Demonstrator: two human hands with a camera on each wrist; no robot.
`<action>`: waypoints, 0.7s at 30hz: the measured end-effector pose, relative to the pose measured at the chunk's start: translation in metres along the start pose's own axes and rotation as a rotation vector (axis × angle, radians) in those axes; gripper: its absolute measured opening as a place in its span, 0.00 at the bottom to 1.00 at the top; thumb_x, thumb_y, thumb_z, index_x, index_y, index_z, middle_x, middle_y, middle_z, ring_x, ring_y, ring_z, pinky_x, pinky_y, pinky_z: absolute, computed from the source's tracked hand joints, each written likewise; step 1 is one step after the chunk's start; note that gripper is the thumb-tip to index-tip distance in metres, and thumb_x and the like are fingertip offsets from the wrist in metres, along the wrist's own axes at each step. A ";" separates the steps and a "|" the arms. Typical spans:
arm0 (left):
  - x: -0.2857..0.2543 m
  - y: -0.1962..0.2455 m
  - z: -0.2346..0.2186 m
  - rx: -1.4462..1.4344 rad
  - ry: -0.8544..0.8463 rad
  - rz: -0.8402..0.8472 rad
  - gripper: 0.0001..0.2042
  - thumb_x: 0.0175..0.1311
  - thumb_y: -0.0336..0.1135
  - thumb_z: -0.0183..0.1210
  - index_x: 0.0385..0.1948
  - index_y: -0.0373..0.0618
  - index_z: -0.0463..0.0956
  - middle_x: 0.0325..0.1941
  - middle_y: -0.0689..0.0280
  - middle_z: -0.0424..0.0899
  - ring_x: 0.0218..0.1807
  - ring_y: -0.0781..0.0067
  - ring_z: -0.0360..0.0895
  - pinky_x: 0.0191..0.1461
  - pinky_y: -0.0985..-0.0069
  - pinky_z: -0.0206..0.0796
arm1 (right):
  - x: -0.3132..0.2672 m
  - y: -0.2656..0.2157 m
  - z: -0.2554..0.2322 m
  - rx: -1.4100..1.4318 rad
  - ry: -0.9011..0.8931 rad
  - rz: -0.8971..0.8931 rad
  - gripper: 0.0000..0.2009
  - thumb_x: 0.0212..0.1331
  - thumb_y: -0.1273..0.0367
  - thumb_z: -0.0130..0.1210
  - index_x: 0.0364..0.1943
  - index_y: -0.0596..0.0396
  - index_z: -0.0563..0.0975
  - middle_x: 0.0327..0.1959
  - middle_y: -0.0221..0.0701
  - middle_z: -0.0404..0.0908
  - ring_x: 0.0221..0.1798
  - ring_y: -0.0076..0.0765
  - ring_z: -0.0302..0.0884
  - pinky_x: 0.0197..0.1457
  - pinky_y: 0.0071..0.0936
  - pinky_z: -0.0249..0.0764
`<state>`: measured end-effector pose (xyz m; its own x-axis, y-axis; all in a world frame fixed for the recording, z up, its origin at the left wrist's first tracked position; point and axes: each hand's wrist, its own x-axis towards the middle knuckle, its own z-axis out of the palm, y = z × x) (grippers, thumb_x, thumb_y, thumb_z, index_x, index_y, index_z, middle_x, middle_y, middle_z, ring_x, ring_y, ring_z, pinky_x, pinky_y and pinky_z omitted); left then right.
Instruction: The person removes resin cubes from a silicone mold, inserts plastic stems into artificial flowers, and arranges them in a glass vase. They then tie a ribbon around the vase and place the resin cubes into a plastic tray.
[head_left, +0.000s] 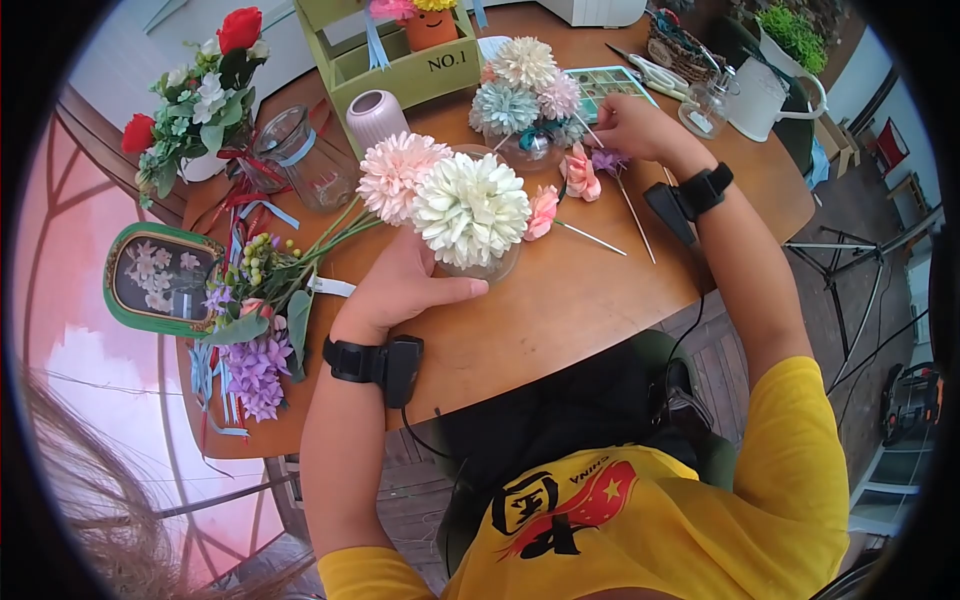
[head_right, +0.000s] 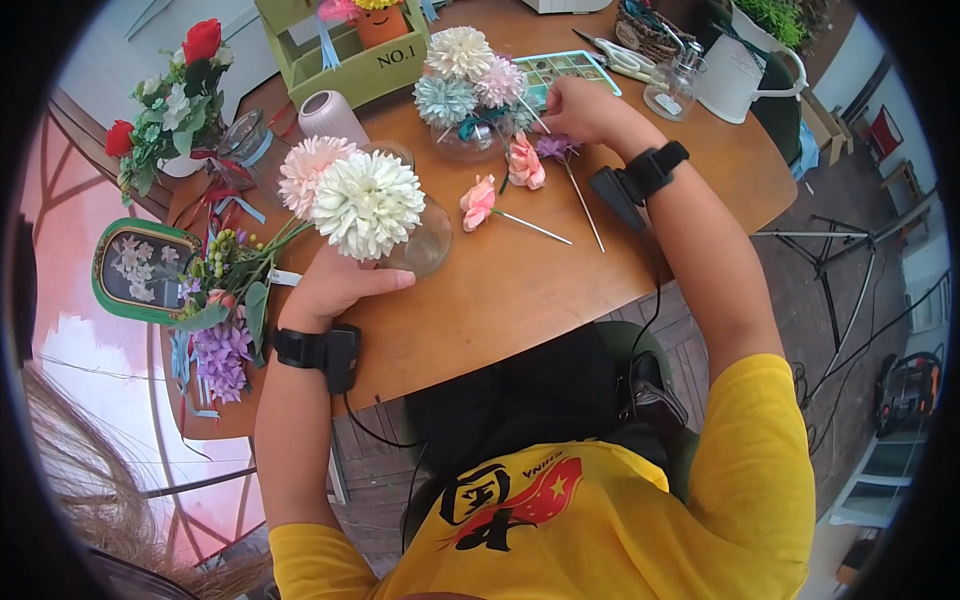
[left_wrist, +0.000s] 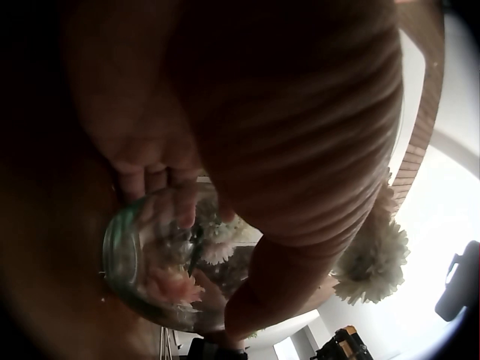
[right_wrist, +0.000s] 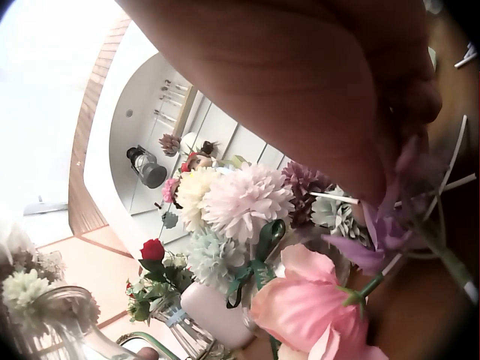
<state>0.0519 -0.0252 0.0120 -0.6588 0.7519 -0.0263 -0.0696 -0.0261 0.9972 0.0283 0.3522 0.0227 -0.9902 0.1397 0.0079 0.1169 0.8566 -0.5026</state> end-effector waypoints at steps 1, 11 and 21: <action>0.000 0.000 0.001 -0.003 0.002 -0.005 0.50 0.48 0.24 0.76 0.76 0.39 0.54 0.77 0.62 0.65 0.78 0.66 0.61 0.82 0.66 0.49 | 0.003 0.000 0.002 -0.009 0.011 -0.001 0.13 0.56 0.65 0.70 0.35 0.57 0.77 0.29 0.34 0.82 0.34 0.30 0.78 0.37 0.31 0.75; 0.001 -0.008 -0.001 0.006 0.010 0.049 0.44 0.50 0.24 0.77 0.72 0.40 0.62 0.71 0.67 0.71 0.72 0.70 0.67 0.77 0.68 0.58 | 0.015 -0.009 0.012 -0.224 0.053 -0.022 0.10 0.50 0.71 0.66 0.35 0.56 0.78 0.32 0.39 0.84 0.36 0.45 0.82 0.39 0.39 0.77; 0.001 -0.003 0.000 -0.004 -0.009 0.040 0.46 0.50 0.22 0.76 0.73 0.40 0.60 0.73 0.67 0.69 0.74 0.70 0.66 0.78 0.68 0.57 | -0.002 0.017 -0.013 -0.285 0.330 -0.218 0.10 0.52 0.77 0.62 0.38 0.57 0.75 0.33 0.43 0.83 0.38 0.55 0.81 0.41 0.41 0.76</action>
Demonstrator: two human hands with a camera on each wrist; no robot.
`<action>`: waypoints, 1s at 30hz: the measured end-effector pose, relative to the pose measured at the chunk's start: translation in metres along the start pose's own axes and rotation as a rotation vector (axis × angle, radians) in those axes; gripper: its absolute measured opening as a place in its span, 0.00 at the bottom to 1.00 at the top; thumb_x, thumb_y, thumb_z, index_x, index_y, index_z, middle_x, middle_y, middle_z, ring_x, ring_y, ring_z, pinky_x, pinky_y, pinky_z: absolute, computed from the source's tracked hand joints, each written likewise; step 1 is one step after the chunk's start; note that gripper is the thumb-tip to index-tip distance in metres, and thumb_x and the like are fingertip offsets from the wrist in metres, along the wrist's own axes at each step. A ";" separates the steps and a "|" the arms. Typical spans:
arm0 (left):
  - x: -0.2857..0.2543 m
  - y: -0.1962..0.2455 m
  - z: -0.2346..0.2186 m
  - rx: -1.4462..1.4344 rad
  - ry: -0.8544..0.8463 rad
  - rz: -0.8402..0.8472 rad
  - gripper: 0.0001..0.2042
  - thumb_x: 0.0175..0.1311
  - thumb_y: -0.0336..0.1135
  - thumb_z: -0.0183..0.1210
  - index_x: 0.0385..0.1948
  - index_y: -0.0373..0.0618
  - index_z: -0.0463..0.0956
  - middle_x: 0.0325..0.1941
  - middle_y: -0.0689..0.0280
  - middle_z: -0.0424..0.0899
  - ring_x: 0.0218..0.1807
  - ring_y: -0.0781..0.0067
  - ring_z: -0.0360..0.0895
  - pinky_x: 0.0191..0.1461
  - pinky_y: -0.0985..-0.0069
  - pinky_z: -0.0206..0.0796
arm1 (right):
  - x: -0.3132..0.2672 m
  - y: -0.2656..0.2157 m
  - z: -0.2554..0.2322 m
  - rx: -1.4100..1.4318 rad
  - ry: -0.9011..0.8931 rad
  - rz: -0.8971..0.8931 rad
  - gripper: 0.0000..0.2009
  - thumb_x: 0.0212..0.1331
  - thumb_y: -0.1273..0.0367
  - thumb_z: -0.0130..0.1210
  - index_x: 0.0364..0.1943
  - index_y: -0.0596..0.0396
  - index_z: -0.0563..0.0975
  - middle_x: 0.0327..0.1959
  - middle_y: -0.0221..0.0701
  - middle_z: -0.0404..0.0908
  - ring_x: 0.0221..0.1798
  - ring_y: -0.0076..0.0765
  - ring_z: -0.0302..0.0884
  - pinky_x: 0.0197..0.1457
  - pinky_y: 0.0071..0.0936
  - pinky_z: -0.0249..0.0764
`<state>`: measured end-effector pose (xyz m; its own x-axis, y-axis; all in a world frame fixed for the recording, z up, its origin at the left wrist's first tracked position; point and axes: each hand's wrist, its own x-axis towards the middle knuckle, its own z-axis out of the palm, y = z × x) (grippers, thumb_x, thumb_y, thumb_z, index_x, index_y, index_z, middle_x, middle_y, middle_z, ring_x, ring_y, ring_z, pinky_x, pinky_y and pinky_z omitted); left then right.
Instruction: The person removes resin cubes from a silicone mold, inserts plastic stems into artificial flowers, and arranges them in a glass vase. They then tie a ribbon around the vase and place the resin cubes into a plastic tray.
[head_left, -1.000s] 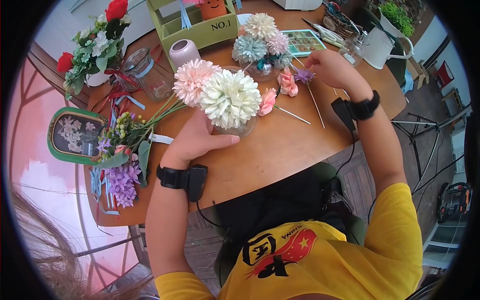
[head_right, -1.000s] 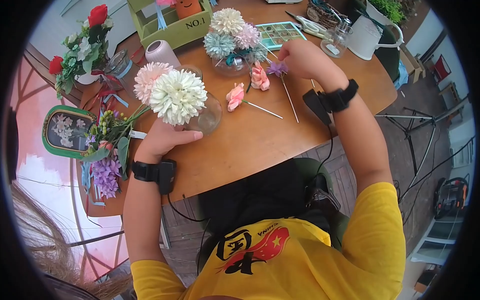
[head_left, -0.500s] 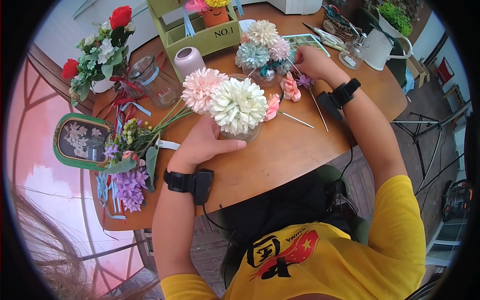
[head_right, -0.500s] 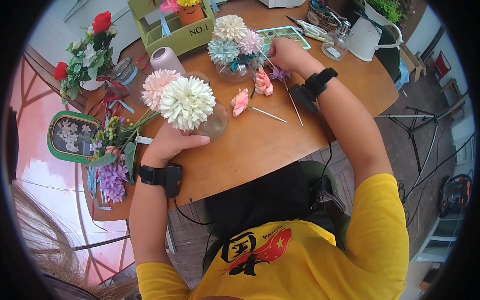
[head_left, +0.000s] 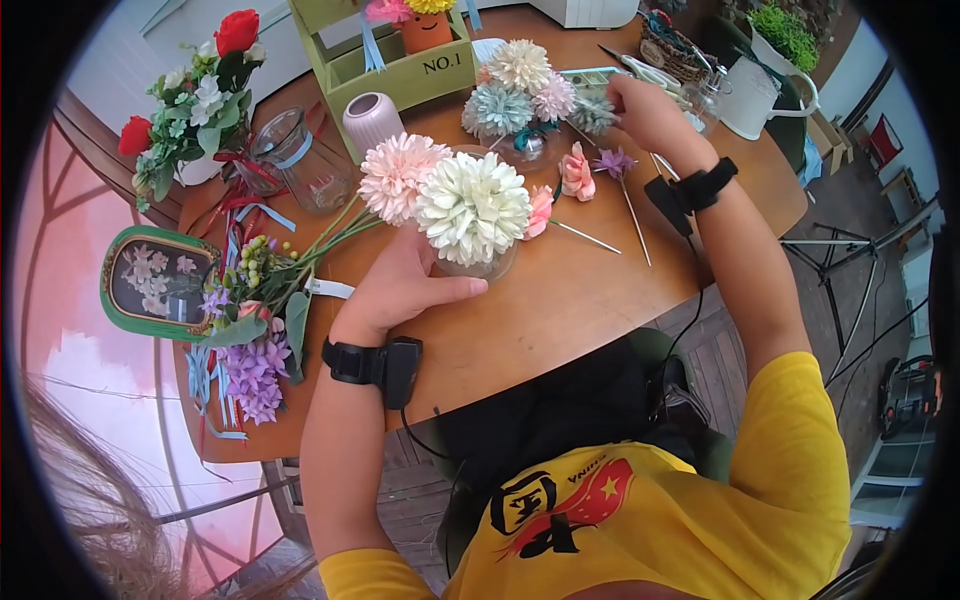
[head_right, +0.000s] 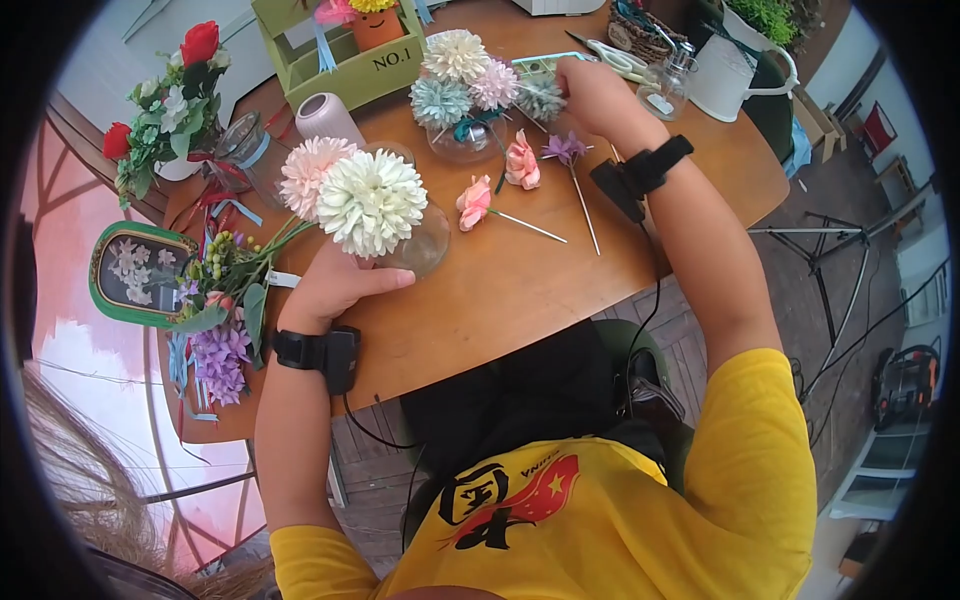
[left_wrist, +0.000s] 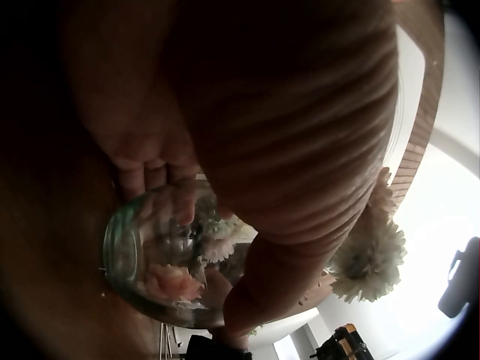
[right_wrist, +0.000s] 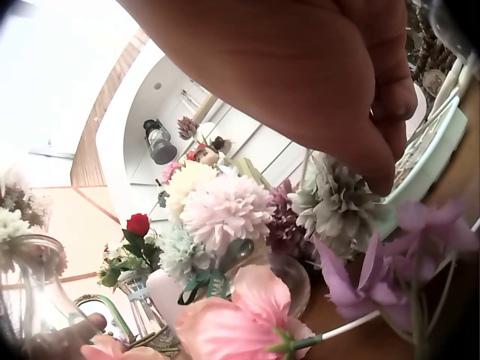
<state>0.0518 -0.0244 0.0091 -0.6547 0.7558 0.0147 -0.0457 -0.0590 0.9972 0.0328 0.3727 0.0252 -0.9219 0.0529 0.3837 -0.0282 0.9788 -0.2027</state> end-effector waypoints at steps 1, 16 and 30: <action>0.000 0.000 0.000 -0.004 0.002 0.007 0.47 0.49 0.23 0.76 0.74 0.40 0.58 0.74 0.65 0.68 0.75 0.69 0.64 0.79 0.67 0.54 | 0.000 0.003 -0.002 0.012 0.055 -0.028 0.10 0.53 0.78 0.62 0.38 0.57 0.75 0.33 0.43 0.83 0.38 0.55 0.81 0.41 0.42 0.76; 0.000 0.000 0.002 0.031 0.004 -0.009 0.49 0.50 0.29 0.77 0.75 0.39 0.55 0.76 0.62 0.66 0.78 0.68 0.61 0.82 0.67 0.49 | -0.021 0.048 -0.049 -0.089 0.178 0.083 0.41 0.55 0.85 0.49 0.75 0.36 0.59 0.48 0.57 0.82 0.51 0.71 0.79 0.50 0.54 0.75; 0.001 -0.003 0.001 0.105 -0.024 0.087 0.45 0.52 0.28 0.77 0.74 0.41 0.59 0.74 0.65 0.71 0.75 0.69 0.65 0.79 0.67 0.55 | -0.052 -0.157 -0.099 1.129 0.112 -0.277 0.38 0.63 0.79 0.65 0.75 0.55 0.56 0.59 0.31 0.74 0.59 0.24 0.75 0.57 0.24 0.78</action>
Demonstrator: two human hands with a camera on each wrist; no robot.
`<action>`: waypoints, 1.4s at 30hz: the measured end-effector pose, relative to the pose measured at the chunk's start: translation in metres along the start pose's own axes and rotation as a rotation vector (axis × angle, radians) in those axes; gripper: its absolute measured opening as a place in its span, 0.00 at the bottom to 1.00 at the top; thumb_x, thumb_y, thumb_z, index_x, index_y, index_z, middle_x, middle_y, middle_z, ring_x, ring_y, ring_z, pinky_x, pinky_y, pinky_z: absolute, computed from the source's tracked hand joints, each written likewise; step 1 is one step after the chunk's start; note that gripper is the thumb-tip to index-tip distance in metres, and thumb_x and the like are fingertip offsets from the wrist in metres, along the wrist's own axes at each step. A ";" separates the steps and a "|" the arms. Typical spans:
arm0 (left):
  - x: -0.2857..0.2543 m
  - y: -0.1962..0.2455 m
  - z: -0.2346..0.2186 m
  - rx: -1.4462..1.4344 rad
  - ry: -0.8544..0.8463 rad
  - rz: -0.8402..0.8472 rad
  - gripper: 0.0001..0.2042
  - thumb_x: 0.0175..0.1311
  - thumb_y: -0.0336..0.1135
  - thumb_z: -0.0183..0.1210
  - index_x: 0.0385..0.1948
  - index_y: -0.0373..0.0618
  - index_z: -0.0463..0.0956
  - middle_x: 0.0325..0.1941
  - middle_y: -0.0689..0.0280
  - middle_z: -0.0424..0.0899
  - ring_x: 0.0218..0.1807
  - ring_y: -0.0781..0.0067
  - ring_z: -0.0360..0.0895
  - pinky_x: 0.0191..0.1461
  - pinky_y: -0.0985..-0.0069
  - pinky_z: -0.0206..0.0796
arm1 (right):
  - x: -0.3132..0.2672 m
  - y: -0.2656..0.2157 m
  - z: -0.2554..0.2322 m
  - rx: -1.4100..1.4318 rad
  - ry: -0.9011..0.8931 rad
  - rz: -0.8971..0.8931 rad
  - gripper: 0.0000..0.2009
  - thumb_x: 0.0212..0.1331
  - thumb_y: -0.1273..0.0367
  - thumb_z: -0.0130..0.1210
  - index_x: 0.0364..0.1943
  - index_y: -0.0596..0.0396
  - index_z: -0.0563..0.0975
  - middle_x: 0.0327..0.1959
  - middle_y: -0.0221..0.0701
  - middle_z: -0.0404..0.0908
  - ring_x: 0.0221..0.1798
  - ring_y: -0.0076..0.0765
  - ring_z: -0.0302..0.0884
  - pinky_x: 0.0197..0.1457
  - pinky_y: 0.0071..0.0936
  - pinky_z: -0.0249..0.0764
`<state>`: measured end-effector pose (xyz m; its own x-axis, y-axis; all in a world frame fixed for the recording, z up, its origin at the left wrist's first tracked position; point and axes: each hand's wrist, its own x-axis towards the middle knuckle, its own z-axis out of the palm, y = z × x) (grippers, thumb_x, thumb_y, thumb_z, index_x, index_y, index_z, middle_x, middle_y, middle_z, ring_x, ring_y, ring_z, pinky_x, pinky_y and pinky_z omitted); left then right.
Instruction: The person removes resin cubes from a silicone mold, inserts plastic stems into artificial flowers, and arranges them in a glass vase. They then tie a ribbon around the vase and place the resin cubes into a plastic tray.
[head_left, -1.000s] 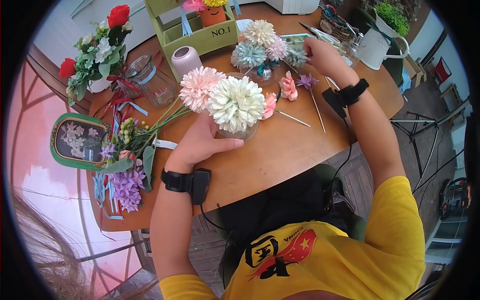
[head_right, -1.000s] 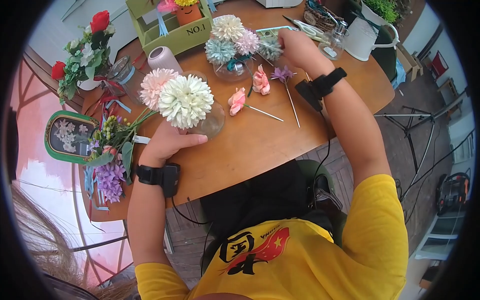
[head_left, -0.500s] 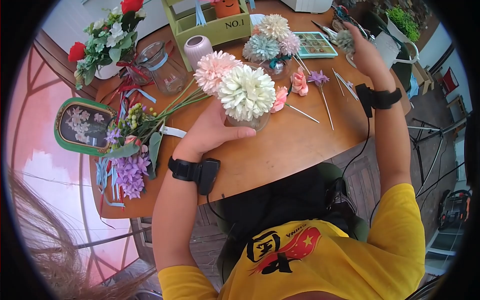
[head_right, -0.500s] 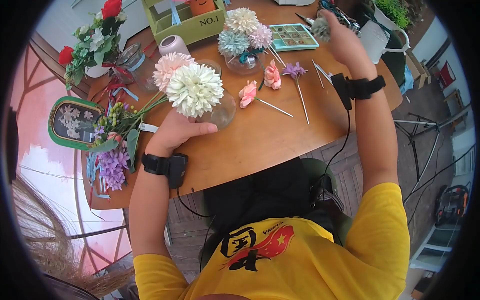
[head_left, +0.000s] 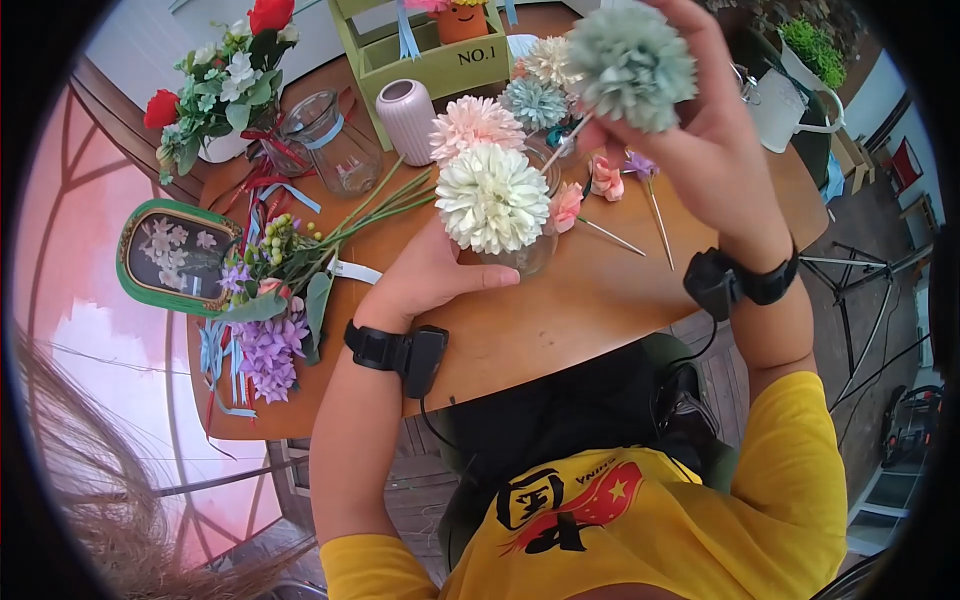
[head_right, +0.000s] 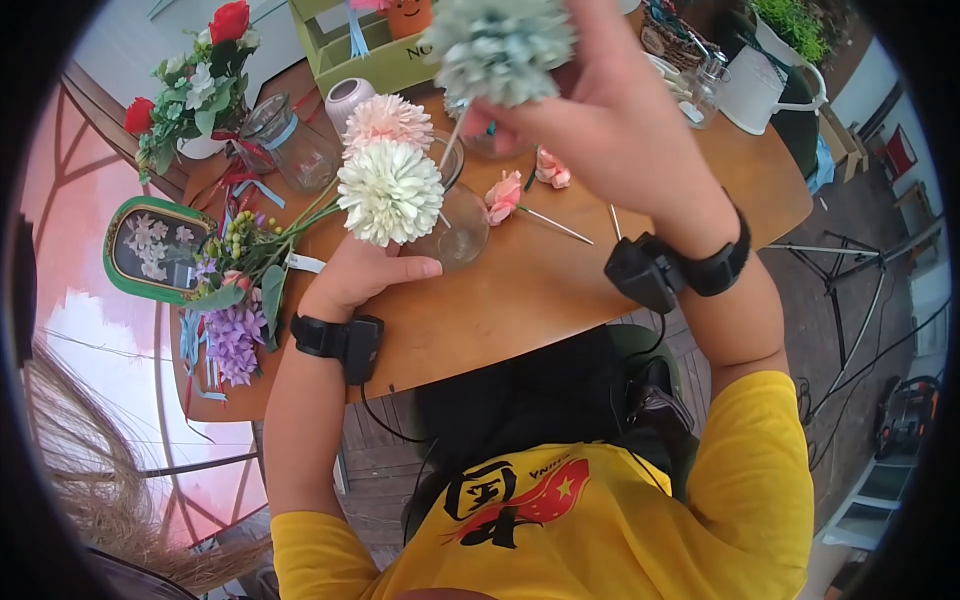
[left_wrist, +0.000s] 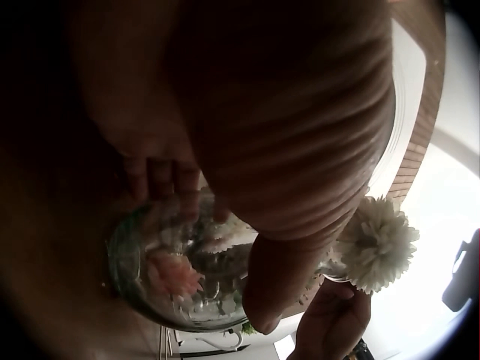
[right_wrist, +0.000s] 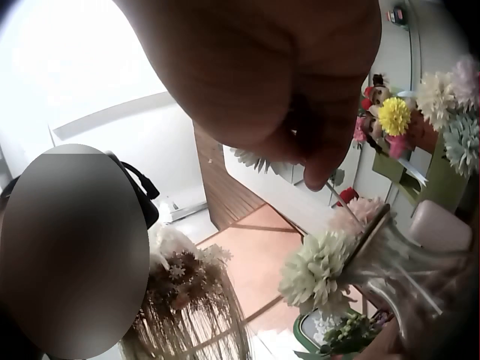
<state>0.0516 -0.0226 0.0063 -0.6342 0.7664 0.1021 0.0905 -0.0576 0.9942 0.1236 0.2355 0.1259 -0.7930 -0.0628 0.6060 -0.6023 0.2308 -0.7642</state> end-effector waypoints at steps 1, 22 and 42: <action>0.001 0.000 -0.001 -0.015 -0.001 0.000 0.45 0.52 0.28 0.77 0.74 0.41 0.60 0.73 0.66 0.71 0.75 0.70 0.66 0.79 0.67 0.56 | 0.001 -0.001 0.014 -0.039 0.042 -0.034 0.38 0.63 0.79 0.64 0.75 0.55 0.56 0.58 0.32 0.75 0.58 0.24 0.76 0.55 0.24 0.78; 0.001 0.000 0.001 -0.043 0.014 -0.002 0.42 0.53 0.30 0.78 0.71 0.40 0.64 0.71 0.66 0.73 0.73 0.70 0.69 0.77 0.68 0.58 | 0.014 0.076 -0.087 -0.529 -0.208 0.244 0.21 0.60 0.81 0.46 0.57 0.59 0.79 0.54 0.31 0.84 0.58 0.30 0.79 0.66 0.30 0.72; -0.001 0.000 -0.002 0.000 0.015 -0.064 0.44 0.51 0.36 0.80 0.71 0.40 0.65 0.71 0.66 0.73 0.71 0.70 0.69 0.76 0.69 0.59 | 0.021 0.173 -0.068 -0.834 -0.345 0.658 0.13 0.61 0.71 0.58 0.47 0.52 0.88 0.32 0.34 0.89 0.33 0.31 0.83 0.41 0.32 0.79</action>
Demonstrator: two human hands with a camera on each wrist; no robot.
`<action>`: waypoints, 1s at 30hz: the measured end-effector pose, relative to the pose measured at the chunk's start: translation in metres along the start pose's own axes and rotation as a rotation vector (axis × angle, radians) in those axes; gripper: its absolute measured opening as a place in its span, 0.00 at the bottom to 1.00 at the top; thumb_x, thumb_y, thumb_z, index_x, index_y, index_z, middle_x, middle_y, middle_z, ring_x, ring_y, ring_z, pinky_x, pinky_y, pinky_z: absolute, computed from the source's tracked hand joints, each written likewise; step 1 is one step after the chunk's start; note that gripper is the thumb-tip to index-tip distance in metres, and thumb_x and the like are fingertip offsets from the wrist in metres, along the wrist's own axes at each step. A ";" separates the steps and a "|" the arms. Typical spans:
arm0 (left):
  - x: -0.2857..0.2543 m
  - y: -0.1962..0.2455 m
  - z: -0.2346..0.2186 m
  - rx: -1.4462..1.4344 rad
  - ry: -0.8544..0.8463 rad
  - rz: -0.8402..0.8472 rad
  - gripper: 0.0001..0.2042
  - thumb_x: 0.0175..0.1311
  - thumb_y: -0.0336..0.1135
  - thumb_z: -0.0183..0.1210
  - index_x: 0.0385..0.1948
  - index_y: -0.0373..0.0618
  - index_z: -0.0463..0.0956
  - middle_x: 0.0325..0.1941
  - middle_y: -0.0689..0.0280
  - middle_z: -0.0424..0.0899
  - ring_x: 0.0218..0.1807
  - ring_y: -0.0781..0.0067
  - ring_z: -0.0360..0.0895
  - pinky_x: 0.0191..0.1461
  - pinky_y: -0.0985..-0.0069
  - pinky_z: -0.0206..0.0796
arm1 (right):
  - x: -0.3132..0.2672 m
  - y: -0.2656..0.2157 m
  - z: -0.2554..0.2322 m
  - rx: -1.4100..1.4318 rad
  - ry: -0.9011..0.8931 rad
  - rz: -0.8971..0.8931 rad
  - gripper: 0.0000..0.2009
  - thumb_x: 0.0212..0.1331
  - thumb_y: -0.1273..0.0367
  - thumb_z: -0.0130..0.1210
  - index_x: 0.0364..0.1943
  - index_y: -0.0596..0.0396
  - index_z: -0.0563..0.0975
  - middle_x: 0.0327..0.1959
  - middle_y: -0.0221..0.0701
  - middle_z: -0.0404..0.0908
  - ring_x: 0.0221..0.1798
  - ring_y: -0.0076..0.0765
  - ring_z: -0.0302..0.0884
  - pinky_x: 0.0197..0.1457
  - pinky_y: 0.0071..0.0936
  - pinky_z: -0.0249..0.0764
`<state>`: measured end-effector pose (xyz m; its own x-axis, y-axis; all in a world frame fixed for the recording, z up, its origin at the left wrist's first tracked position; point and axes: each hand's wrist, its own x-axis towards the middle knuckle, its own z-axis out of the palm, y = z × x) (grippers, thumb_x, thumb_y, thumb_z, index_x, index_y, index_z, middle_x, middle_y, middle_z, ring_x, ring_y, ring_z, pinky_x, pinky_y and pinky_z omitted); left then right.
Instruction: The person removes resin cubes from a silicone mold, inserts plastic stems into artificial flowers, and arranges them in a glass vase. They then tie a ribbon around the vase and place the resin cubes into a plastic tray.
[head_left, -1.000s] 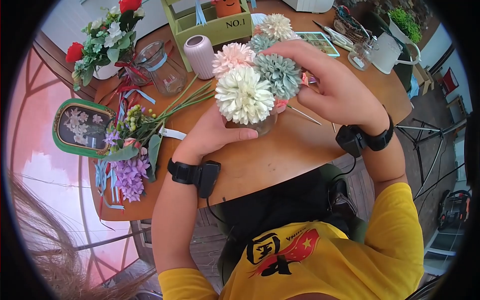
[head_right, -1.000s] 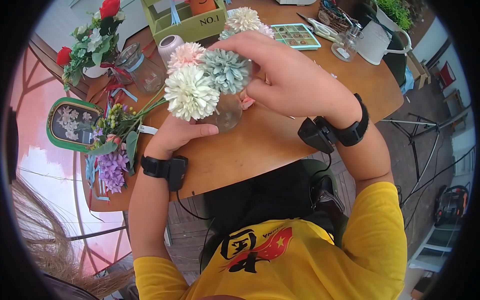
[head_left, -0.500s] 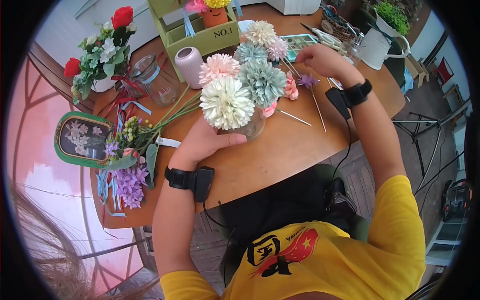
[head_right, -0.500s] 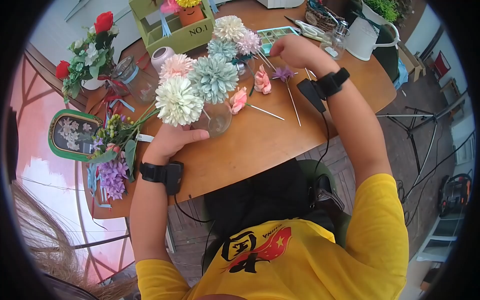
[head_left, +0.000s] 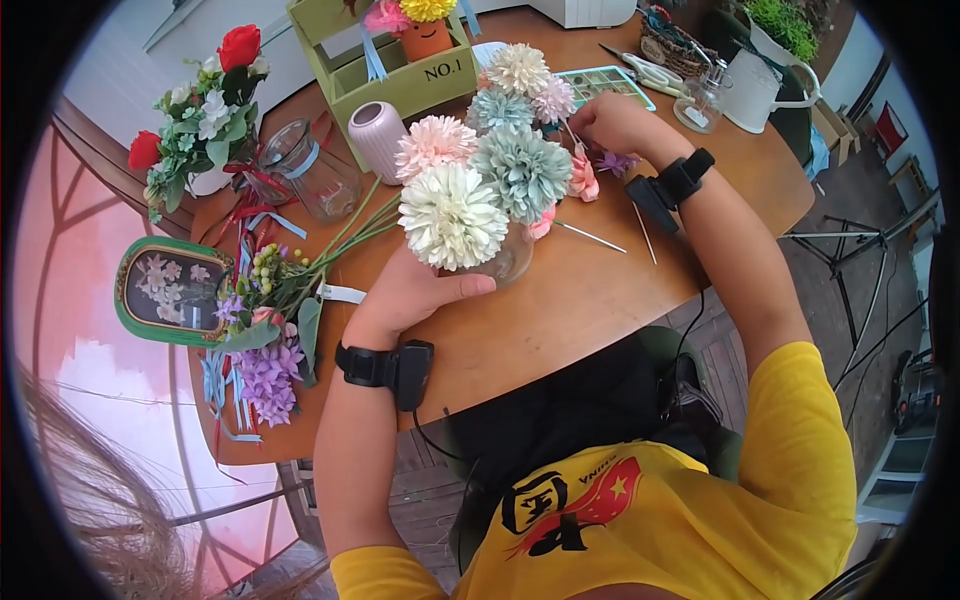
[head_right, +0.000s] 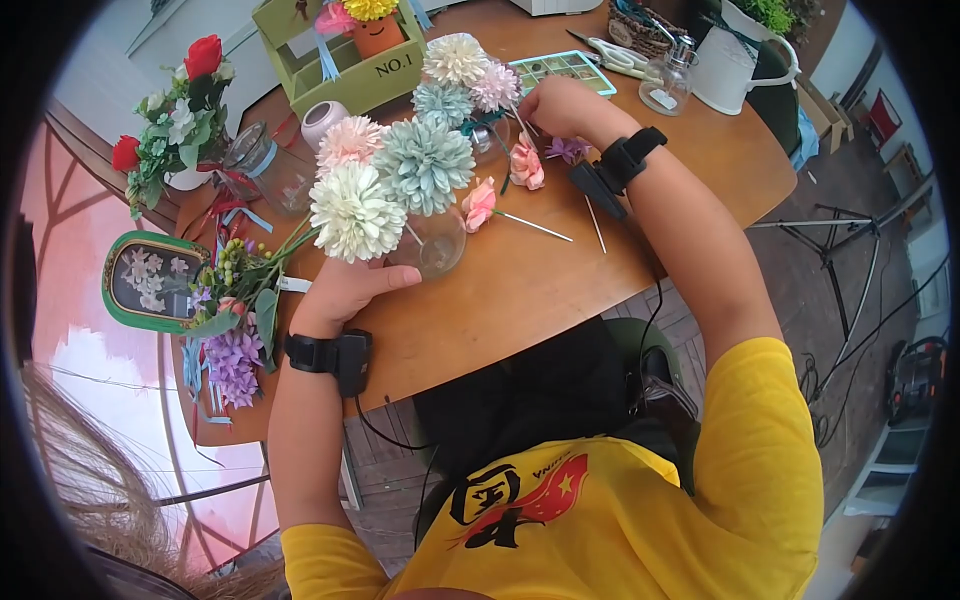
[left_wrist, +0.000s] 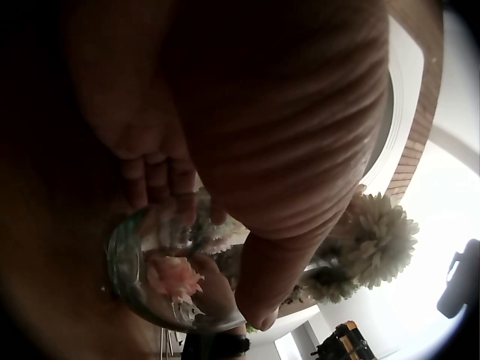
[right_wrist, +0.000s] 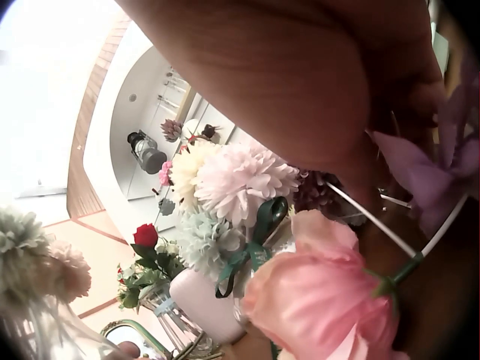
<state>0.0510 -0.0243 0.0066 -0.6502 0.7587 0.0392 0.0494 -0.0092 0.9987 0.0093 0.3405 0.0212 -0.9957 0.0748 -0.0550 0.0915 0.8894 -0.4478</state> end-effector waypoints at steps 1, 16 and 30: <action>0.001 0.000 0.000 0.015 -0.001 0.013 0.44 0.52 0.36 0.80 0.71 0.40 0.65 0.71 0.66 0.73 0.71 0.70 0.69 0.76 0.69 0.59 | 0.000 0.000 0.001 -0.063 0.014 -0.018 0.13 0.60 0.70 0.59 0.47 0.51 0.88 0.32 0.34 0.89 0.32 0.32 0.84 0.40 0.32 0.79; 0.001 0.003 0.003 -0.070 -0.013 0.032 0.42 0.53 0.33 0.79 0.71 0.41 0.65 0.70 0.66 0.75 0.71 0.70 0.70 0.76 0.69 0.60 | -0.009 0.021 -0.017 -0.111 0.305 -0.034 0.18 0.54 0.68 0.62 0.48 0.61 0.81 0.39 0.41 0.86 0.41 0.43 0.84 0.48 0.36 0.79; 0.002 0.009 0.001 -0.066 -0.018 -0.004 0.45 0.52 0.28 0.78 0.73 0.40 0.61 0.72 0.66 0.72 0.73 0.70 0.68 0.78 0.68 0.57 | -0.041 0.003 -0.058 0.455 0.585 -0.184 0.15 0.64 0.67 0.60 0.51 0.58 0.81 0.36 0.30 0.86 0.40 0.23 0.82 0.45 0.24 0.78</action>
<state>0.0514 -0.0223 0.0161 -0.6363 0.7707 0.0350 -0.0038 -0.0486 0.9988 0.0496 0.3661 0.0736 -0.8301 0.2828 0.4806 -0.2052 0.6465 -0.7348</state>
